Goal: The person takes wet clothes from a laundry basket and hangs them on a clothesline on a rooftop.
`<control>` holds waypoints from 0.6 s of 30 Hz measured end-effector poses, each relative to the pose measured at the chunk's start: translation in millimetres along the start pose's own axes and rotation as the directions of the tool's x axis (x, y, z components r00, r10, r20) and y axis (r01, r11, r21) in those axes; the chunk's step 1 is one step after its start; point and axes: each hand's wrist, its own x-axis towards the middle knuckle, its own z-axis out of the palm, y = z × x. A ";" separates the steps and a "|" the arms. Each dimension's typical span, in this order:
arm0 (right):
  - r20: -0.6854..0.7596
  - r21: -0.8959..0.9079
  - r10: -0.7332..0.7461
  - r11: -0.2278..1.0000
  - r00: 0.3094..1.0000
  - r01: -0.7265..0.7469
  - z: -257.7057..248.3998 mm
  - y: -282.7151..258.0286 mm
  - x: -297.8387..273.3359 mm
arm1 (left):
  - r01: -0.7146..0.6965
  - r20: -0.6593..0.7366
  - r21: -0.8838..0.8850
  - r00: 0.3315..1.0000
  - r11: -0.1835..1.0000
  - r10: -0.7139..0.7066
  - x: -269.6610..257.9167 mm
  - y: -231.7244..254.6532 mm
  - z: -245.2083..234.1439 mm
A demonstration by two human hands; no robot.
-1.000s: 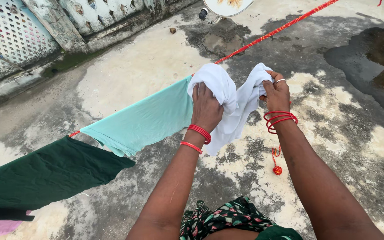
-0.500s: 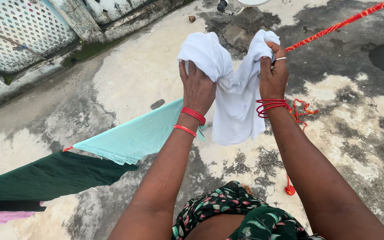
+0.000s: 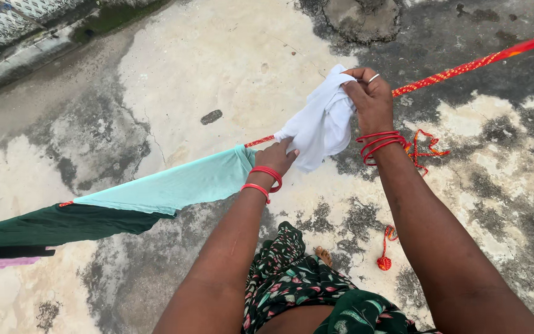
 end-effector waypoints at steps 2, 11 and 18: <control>-0.002 0.115 0.020 0.993 1.000 -0.020 -1.0 -3.1 16.0 | -0.021 -0.167 -0.048 0.986 0.999 0.013 -2.6 0.7 5.1; 0.164 -0.535 0.436 0.793 0.885 -0.291 -6.2 77.0 11.3 | -0.223 -0.314 -0.932 0.890 0.286 -0.331 75.7 -41.6 95.5; -0.131 -0.552 0.379 0.740 0.916 -0.385 -39.4 138.2 -28.3 | -0.266 -0.174 -0.930 0.926 -0.254 -0.335 75.5 -42.5 125.0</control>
